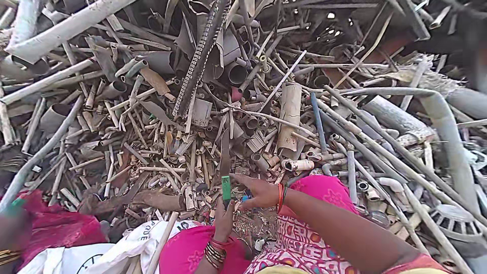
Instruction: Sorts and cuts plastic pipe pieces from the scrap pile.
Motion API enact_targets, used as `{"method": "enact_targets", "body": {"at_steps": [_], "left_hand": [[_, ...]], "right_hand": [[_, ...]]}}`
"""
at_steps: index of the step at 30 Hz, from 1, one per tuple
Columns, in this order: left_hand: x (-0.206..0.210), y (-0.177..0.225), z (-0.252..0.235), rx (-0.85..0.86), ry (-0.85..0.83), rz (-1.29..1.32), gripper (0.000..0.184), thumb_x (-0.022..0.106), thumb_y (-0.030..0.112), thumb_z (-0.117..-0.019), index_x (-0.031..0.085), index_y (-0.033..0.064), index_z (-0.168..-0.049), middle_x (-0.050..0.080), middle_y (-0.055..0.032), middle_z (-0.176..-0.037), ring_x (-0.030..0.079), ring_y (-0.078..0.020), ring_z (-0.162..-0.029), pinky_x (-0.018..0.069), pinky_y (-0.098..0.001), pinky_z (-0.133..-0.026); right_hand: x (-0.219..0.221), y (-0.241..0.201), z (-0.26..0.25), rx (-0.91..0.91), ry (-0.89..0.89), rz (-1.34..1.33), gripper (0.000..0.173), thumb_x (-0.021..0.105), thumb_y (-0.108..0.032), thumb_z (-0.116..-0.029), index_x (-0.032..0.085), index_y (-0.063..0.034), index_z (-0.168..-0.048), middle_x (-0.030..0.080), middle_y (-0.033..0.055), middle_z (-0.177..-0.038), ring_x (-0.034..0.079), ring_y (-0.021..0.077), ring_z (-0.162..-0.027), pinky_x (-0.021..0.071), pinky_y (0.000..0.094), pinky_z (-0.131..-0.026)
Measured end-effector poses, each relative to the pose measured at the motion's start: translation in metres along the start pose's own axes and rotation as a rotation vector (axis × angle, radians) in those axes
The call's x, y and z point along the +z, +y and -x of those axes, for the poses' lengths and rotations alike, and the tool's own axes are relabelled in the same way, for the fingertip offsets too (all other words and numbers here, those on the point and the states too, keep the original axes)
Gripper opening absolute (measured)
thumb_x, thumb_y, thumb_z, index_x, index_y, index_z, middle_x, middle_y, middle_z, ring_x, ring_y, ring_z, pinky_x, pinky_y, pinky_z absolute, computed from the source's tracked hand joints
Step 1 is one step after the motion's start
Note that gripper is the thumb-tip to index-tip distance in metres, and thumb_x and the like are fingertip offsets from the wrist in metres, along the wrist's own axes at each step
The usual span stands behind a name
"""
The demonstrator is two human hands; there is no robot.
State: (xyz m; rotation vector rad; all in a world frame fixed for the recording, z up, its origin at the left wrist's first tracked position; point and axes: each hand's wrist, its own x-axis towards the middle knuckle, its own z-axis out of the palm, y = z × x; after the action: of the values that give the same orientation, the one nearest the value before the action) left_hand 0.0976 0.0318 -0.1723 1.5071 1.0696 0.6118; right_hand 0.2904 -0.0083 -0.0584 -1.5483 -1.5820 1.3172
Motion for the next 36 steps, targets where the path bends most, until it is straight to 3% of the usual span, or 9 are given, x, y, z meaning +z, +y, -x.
{"method": "enact_targets", "body": {"at_steps": [3,5,9,13,16,20,27,31,36], "left_hand": [[0.003,0.009,-0.003,-0.063,-0.065,0.347,0.025,0.041,0.012,-0.1008,0.043,-0.0027,-0.120,0.048,0.0079,-0.069,0.042,0.0032,-0.050,0.0390,-0.0132,-0.049],[0.010,0.016,-0.002,-0.052,-0.133,0.424,0.018,0.038,0.007,-0.0992,0.045,0.0015,-0.116,0.051,0.0102,-0.066,0.045,0.0036,-0.050,0.0430,-0.0142,-0.051],[0.010,0.016,-0.016,-0.048,-0.297,0.271,0.049,0.046,0.013,-0.1007,0.033,-0.0111,-0.142,0.061,-0.0076,-0.105,0.064,-0.0049,-0.083,0.0568,-0.0242,-0.077],[0.008,0.006,-0.038,-0.377,-0.331,-0.066,0.052,0.049,0.013,-0.1075,0.031,-0.0073,-0.152,0.055,-0.0273,-0.136,0.066,-0.0309,-0.105,0.0555,-0.0427,-0.087],[0.010,-0.016,-0.051,-0.448,-0.394,-0.323,0.055,0.057,0.019,-0.1054,0.037,-0.0056,-0.150,0.061,-0.0285,-0.129,0.065,-0.0365,-0.109,0.0514,-0.0502,-0.095],[0.015,-0.021,-0.050,-0.397,-0.636,-0.507,0.055,0.057,0.022,-0.1054,0.040,-0.0045,-0.150,0.063,-0.0264,-0.129,0.063,-0.0387,-0.118,0.0469,-0.0536,-0.105],[0.019,-0.027,-0.054,-0.447,-0.823,-0.576,0.056,0.055,0.027,-0.1062,0.041,-0.0034,-0.150,0.061,-0.0265,-0.133,0.060,-0.0405,-0.124,0.0431,-0.0570,-0.109],[0.020,-0.031,-0.058,-0.478,-0.797,-0.546,0.053,0.054,0.027,-0.1063,0.044,-0.0025,-0.149,0.063,-0.0266,-0.130,0.061,-0.0419,-0.123,0.0435,-0.0601,-0.107],[0.017,-0.031,-0.068,-0.518,-0.780,-0.549,0.053,0.054,0.027,-0.1069,0.043,-0.0028,-0.149,0.061,-0.0271,-0.133,0.060,-0.0412,-0.124,0.0434,-0.0568,-0.108]], "right_hand": [[0.013,0.001,-0.014,0.281,0.044,-0.032,0.088,0.061,-0.035,-0.1041,0.009,0.0047,-0.162,0.029,0.0293,-0.163,0.039,0.0378,-0.148,0.0320,0.0486,-0.121],[0.031,0.007,-0.024,0.327,0.023,-0.107,0.070,0.056,-0.033,-0.1070,0.028,0.0069,-0.157,0.048,0.0298,-0.149,0.050,0.0372,-0.139,0.0373,0.0507,-0.116],[0.020,0.009,-0.046,0.317,0.074,-0.172,0.041,0.049,-0.018,-0.1092,0.047,0.0067,-0.142,0.060,0.0263,-0.127,0.062,0.0329,-0.112,0.0480,0.0480,-0.099],[-0.058,0.010,-0.086,0.435,0.127,0.307,0.040,0.043,-0.019,-0.1109,0.043,0.0054,-0.143,0.061,0.0287,-0.126,0.062,0.0404,-0.117,0.0475,0.0556,-0.099],[-0.106,0.036,-0.104,0.732,0.126,0.639,0.040,0.060,-0.015,-0.1016,0.054,0.0072,-0.135,0.062,0.0305,-0.129,0.060,0.0464,-0.122,0.0476,0.0644,-0.096],[-0.125,0.109,-0.117,0.942,0.125,0.593,0.034,0.056,-0.019,-0.1031,0.064,0.0097,-0.120,0.062,0.0295,-0.130,0.060,0.0440,-0.124,0.0471,0.0639,-0.097],[-0.169,0.067,-0.174,0.732,0.387,0.755,0.034,0.057,-0.017,-0.1018,0.061,0.0001,-0.130,0.066,0.0292,-0.121,0.065,0.0484,-0.114,0.0509,0.0661,-0.086],[-0.172,0.020,-0.237,0.618,0.299,0.987,0.025,0.050,0.000,-0.1022,0.064,0.0097,-0.120,0.064,0.0317,-0.122,0.063,0.0491,-0.114,0.0516,0.0628,-0.084],[-0.173,0.001,-0.300,0.653,0.072,1.231,0.026,0.046,0.001,-0.1033,0.063,0.0108,-0.120,0.062,0.0278,-0.128,0.060,0.0422,-0.122,0.0468,0.0578,-0.095]]}}
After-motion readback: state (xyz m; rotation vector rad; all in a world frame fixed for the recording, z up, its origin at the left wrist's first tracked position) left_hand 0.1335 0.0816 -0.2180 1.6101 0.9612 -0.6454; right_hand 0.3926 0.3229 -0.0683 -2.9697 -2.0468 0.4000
